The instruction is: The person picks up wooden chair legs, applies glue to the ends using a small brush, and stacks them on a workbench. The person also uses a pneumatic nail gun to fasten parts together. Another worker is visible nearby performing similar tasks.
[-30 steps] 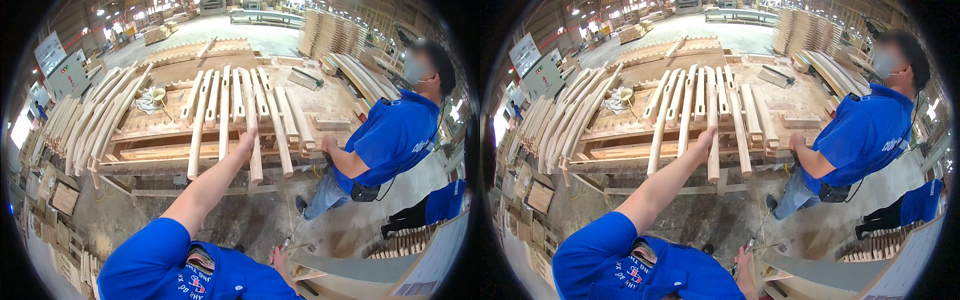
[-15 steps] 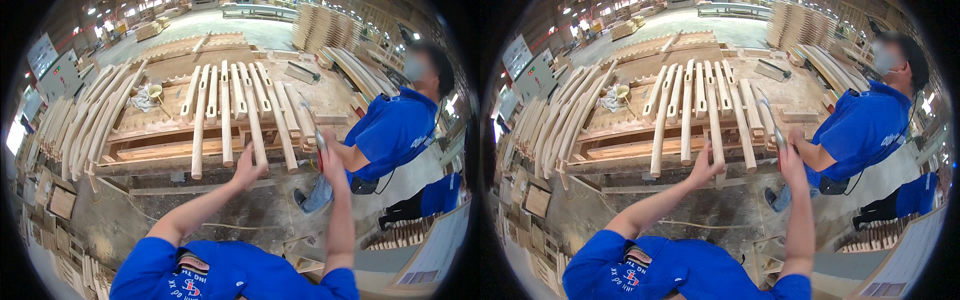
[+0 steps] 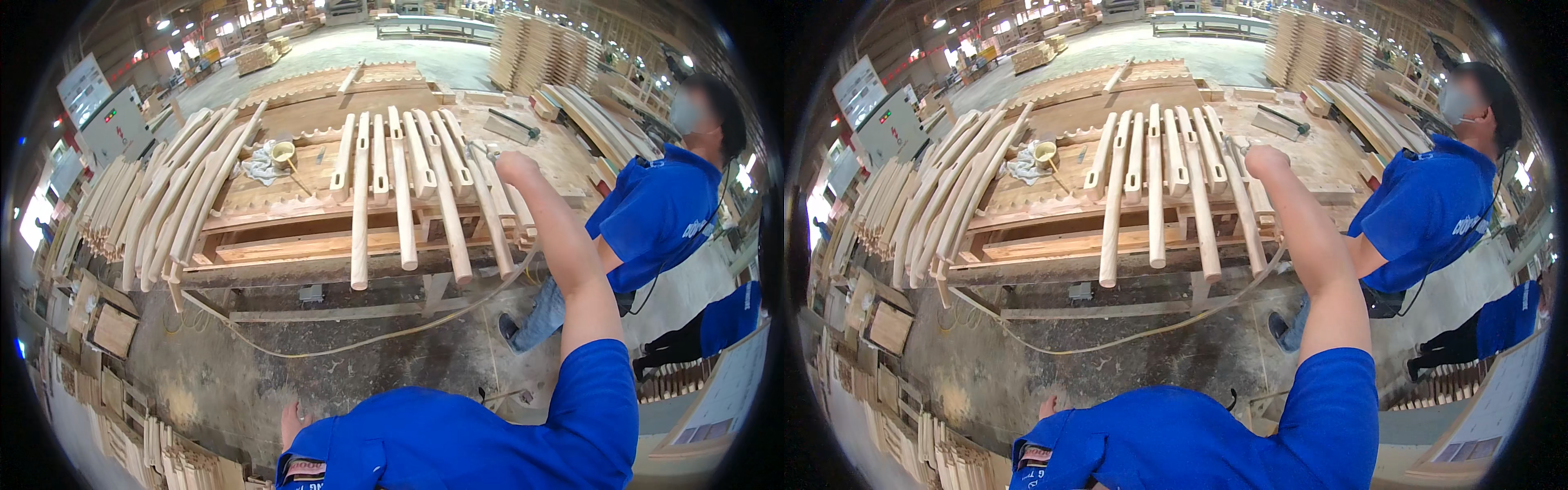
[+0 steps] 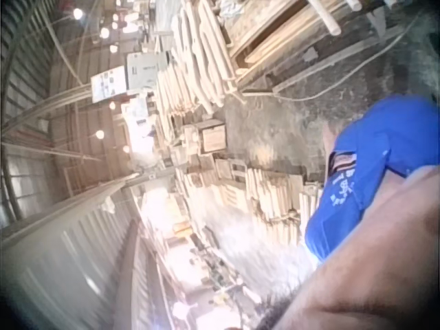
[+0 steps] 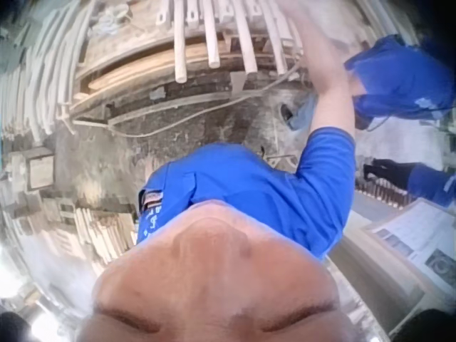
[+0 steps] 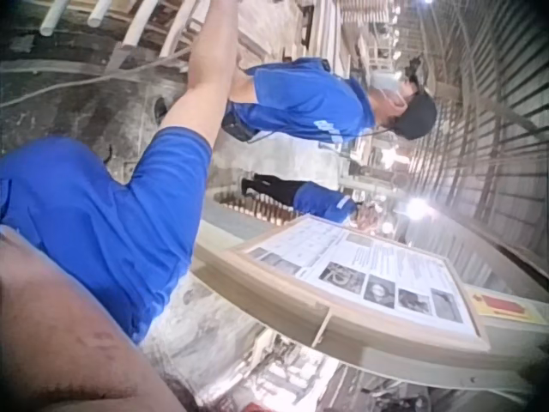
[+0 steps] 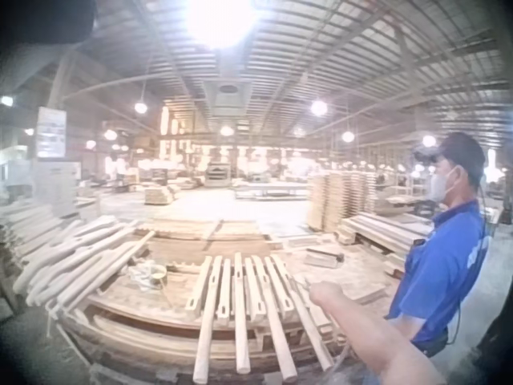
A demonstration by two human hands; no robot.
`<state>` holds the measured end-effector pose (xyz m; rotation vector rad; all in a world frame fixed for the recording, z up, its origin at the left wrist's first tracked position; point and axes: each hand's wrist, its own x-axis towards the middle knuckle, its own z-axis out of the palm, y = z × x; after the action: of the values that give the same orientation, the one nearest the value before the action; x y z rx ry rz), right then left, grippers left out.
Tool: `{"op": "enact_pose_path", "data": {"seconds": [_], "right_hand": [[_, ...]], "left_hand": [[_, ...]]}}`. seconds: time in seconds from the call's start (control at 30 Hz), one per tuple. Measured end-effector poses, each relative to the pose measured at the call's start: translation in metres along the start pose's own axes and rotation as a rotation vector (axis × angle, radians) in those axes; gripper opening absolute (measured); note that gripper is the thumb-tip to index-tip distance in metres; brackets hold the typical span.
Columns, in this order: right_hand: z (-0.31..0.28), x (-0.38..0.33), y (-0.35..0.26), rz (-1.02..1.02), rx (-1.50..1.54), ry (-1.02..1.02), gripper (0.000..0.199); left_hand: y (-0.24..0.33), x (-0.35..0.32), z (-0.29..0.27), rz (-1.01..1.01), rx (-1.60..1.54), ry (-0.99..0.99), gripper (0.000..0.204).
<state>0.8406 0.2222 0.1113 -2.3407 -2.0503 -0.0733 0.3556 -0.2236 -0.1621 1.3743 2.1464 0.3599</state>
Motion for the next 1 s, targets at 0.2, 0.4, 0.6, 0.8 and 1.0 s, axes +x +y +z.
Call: {"op": "enact_pose_path", "data": {"seconds": [0.2,0.4,0.6,0.8,1.0], "right_hand": [[-0.018,0.005,-0.073,-0.221,0.067,-0.111,0.029],[0.005,0.001,-0.13,-0.111,0.062,-0.005,0.029],[-0.005,-0.016,-0.16,-0.232,0.058,-0.007,0.027],[0.005,-0.035,-0.187,-0.428,-0.055,0.074,0.025],[-0.017,-0.099,-0.191,-0.148,1.015,-0.538,0.022]], "left_hand": [[-0.035,0.002,0.024,0.027,-0.058,-0.08,0.057],[-0.041,0.008,0.004,0.125,-0.197,-0.041,0.055],[-0.083,-0.011,-0.005,0.076,0.072,-0.16,0.049],[-0.13,-0.028,0.011,0.002,0.028,-0.243,0.051],[-0.173,-0.05,-0.012,-0.042,-0.084,-0.228,0.053]]}}
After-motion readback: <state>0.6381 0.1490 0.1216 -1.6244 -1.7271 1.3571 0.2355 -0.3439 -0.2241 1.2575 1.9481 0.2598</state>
